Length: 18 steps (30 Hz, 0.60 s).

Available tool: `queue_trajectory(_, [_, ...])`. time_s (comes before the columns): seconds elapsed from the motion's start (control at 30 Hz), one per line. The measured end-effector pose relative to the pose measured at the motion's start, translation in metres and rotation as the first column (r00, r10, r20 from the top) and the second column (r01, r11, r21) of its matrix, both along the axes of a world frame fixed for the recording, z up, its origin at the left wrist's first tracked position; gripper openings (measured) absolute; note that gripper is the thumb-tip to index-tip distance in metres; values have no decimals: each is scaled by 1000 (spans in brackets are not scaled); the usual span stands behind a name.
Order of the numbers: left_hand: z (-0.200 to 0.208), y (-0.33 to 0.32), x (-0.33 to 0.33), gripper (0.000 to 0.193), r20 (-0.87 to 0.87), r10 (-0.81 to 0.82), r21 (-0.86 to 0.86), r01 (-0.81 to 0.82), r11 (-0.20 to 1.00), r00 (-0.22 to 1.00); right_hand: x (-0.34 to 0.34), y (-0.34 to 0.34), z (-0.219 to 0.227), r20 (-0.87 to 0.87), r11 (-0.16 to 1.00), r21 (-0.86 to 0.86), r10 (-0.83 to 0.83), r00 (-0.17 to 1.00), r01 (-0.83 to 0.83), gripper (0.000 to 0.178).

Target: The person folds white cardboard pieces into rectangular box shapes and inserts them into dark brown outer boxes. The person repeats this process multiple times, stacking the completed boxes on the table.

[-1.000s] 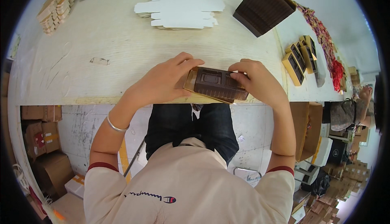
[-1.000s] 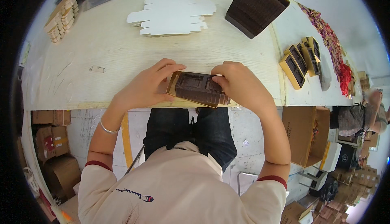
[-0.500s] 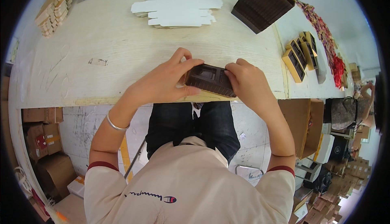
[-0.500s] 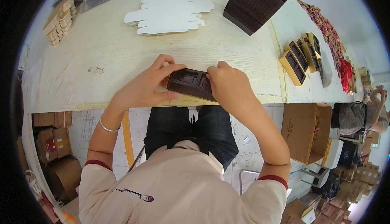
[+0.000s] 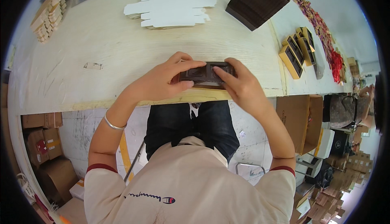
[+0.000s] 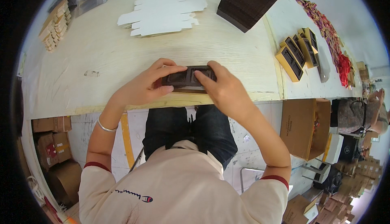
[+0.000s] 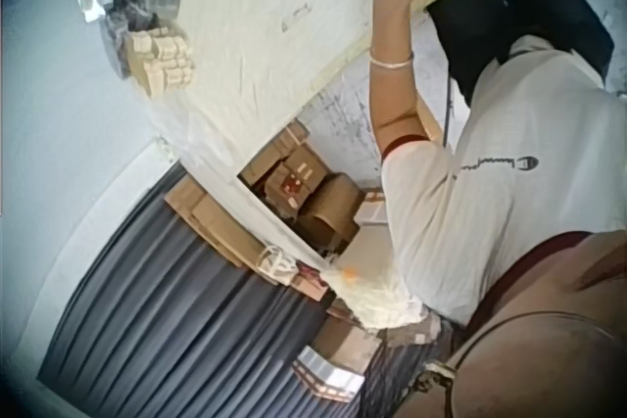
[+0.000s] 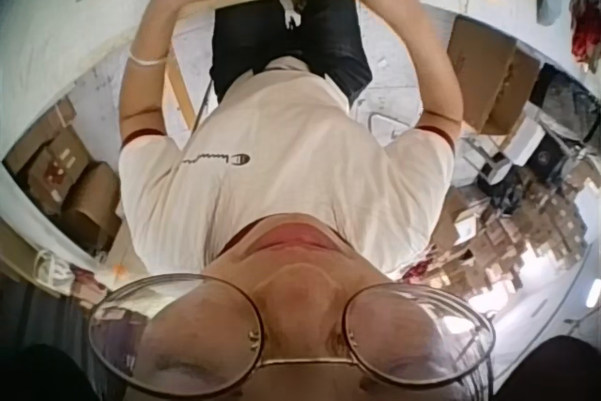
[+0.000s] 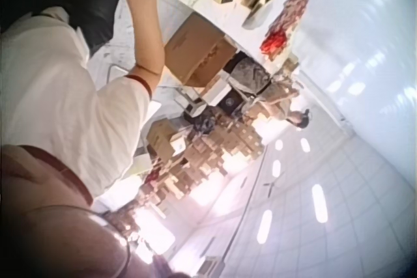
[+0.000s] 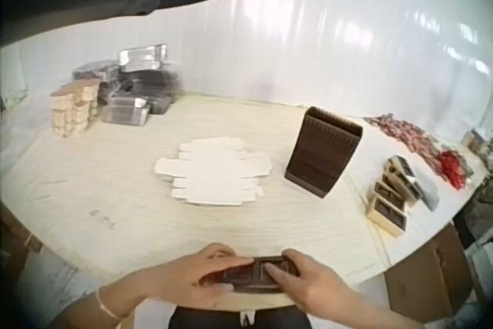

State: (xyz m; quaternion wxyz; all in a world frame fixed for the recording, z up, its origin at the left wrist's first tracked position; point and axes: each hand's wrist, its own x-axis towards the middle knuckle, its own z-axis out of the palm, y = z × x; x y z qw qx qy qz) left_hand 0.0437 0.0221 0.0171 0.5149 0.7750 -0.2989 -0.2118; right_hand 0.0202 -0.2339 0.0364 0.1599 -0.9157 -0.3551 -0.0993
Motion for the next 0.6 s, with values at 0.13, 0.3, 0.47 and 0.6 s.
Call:
queue_trajectory(0.13, [-1, 3, -1, 53, 31, 19, 40, -21, 999, 999, -7, 2, 9, -261, 979, 204, 31, 965, 24, 41])
queue_trajectory(0.3, [-8, 7, 6, 52, -42, -10, -77, 7, 997, 999, -2, -19, 16, -347, 966, 237, 187, 919, -107, 40])
queue_trajectory(0.47, [0, 13, 14, 55, -290, -18, -99, -11, 995, 957, -11, -6, 15, -40, 990, -30, 137, 990, -139, 40])
queue_trajectory(0.6, [2, 17, 19, 53, -376, -11, -88, -24, 996, 927, -10, -1, 28, 45, 983, -139, 128, 991, -121, 42])
